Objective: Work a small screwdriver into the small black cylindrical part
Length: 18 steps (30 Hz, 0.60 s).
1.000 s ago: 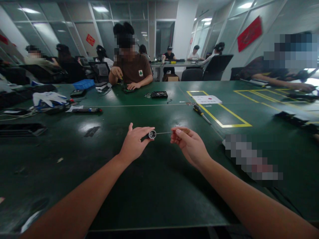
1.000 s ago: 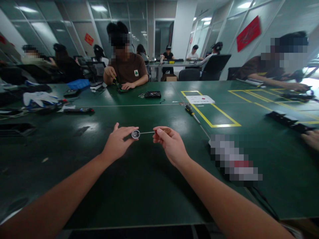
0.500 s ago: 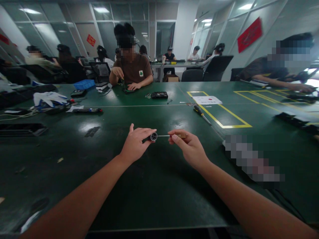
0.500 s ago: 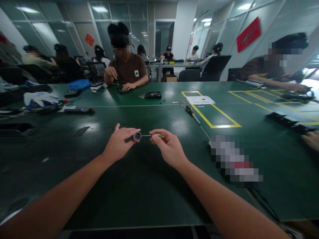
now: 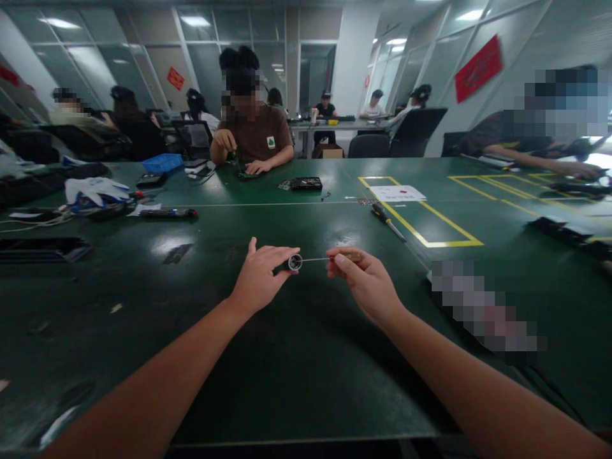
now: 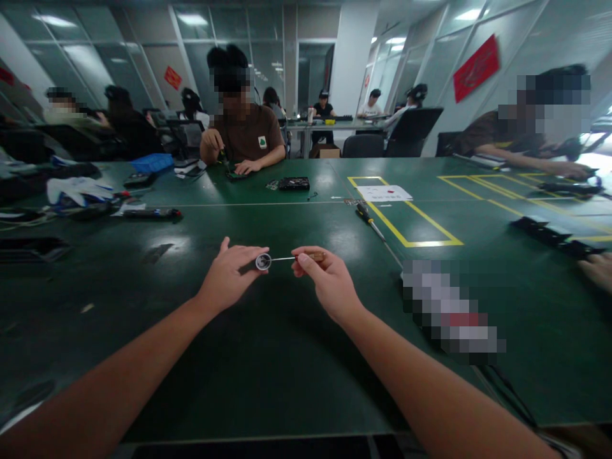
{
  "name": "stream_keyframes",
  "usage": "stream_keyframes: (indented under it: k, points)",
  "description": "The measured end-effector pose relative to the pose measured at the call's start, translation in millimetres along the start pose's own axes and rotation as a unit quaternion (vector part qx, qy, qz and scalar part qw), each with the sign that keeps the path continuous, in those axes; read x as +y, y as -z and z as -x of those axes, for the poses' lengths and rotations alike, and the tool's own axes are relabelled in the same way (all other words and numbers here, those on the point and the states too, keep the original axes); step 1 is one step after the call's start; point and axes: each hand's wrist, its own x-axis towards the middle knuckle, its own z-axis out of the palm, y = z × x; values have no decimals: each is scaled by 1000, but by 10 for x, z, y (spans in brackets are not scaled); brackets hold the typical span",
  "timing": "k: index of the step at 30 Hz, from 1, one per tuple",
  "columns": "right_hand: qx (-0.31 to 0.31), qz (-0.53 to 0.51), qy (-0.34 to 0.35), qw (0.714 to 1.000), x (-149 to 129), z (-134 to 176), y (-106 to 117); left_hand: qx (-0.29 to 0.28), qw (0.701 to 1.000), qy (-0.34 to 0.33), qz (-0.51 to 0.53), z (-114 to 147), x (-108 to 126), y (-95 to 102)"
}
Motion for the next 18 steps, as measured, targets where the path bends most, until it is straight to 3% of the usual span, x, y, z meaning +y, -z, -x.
stream_keyframes:
  k: [7,13,18]
  points:
    - [-11,5,-3,1000,-15,13,-16,1,1000,-1,0,1,-2,-9]
    - [-10,-131,-81,988,-32,-25,-33,17,1000,5,-6,3,-7,6]
    - [3,-127,-57,990,-46,-20,-33,28,1000,-2,-4,5,0,4]
